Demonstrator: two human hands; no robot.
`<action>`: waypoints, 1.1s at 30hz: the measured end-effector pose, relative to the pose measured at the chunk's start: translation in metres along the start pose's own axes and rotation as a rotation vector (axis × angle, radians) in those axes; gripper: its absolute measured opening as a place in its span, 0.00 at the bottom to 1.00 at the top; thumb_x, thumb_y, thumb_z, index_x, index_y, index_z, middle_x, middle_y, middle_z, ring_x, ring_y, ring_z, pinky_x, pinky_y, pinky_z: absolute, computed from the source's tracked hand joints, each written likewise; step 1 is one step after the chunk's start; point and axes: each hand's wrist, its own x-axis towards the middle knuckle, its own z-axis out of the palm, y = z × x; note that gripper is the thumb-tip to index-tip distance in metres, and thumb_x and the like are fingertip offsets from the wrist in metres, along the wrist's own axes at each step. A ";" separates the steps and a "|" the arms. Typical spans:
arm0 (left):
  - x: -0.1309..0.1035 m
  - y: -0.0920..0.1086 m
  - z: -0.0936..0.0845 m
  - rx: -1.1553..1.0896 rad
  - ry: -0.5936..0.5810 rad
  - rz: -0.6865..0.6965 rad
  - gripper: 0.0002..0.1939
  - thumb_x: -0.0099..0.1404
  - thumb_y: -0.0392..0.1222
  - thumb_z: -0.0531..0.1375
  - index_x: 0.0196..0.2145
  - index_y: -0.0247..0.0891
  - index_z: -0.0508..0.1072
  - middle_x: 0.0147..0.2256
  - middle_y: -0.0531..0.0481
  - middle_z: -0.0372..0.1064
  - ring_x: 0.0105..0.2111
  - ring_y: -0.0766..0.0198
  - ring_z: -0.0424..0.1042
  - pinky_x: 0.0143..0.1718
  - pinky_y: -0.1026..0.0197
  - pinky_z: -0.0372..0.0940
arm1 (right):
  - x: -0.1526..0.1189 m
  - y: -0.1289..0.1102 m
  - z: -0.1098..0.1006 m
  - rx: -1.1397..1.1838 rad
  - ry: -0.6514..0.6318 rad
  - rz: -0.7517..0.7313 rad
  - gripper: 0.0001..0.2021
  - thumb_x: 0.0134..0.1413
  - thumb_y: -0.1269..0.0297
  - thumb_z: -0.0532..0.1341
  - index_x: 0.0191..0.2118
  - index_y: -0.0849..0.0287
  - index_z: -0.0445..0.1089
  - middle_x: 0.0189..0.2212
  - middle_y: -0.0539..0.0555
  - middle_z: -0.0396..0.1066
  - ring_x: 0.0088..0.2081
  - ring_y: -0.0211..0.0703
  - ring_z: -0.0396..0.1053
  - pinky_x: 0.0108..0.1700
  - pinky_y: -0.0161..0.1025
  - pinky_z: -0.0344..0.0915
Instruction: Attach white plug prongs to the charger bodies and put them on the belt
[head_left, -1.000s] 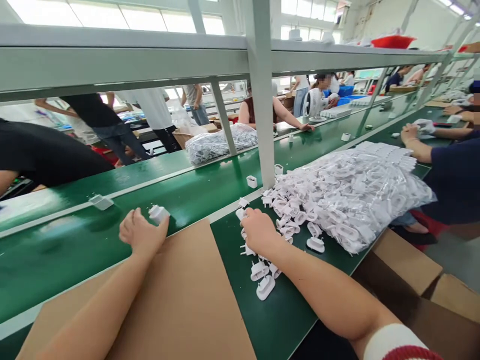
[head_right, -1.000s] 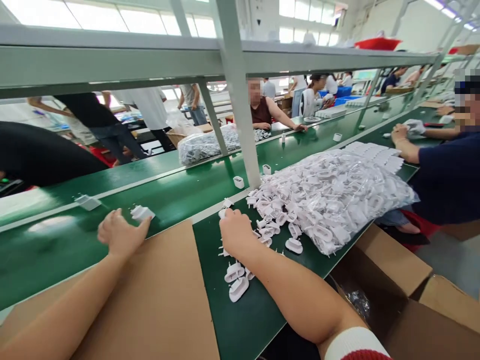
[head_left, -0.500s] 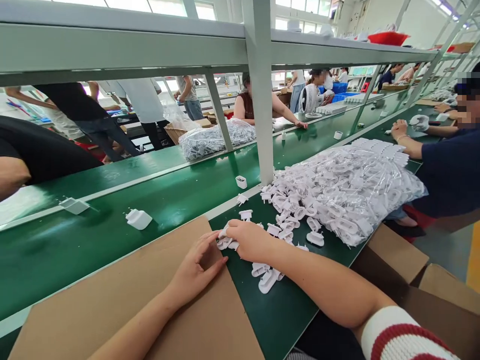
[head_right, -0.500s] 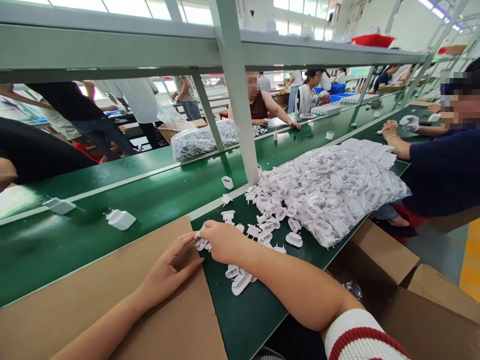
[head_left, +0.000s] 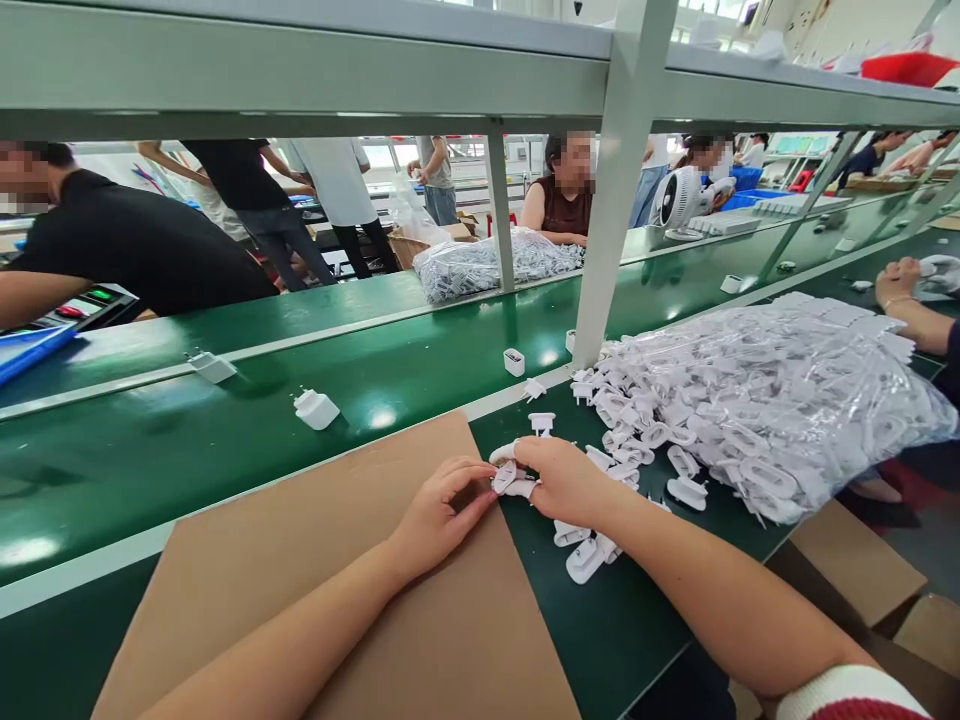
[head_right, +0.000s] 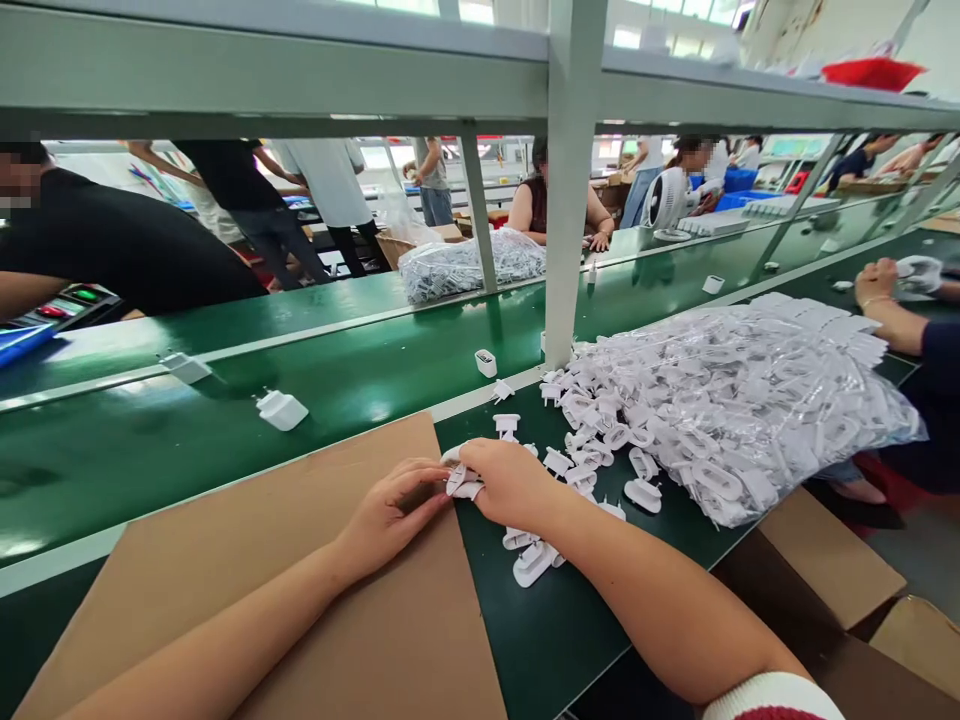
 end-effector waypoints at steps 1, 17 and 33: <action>0.000 0.000 0.000 -0.002 0.003 0.004 0.09 0.76 0.43 0.63 0.52 0.47 0.79 0.49 0.46 0.78 0.50 0.56 0.77 0.54 0.53 0.74 | 0.000 0.000 0.000 0.011 0.003 -0.006 0.04 0.64 0.72 0.64 0.41 0.57 0.74 0.37 0.53 0.75 0.38 0.43 0.70 0.38 0.37 0.57; 0.001 0.006 -0.002 -0.033 -0.003 0.031 0.08 0.75 0.37 0.63 0.50 0.45 0.78 0.47 0.48 0.78 0.48 0.60 0.76 0.51 0.58 0.73 | -0.006 -0.005 -0.002 0.081 0.002 -0.043 0.11 0.54 0.80 0.62 0.34 0.55 0.65 0.34 0.49 0.68 0.32 0.39 0.63 0.32 0.36 0.55; 0.020 -0.020 0.000 0.110 0.297 -0.270 0.23 0.70 0.52 0.65 0.59 0.43 0.74 0.58 0.43 0.74 0.57 0.49 0.73 0.61 0.45 0.68 | 0.005 0.011 -0.008 0.478 0.359 0.223 0.18 0.52 0.70 0.64 0.50 0.54 0.70 0.54 0.59 0.72 0.46 0.47 0.76 0.50 0.49 0.74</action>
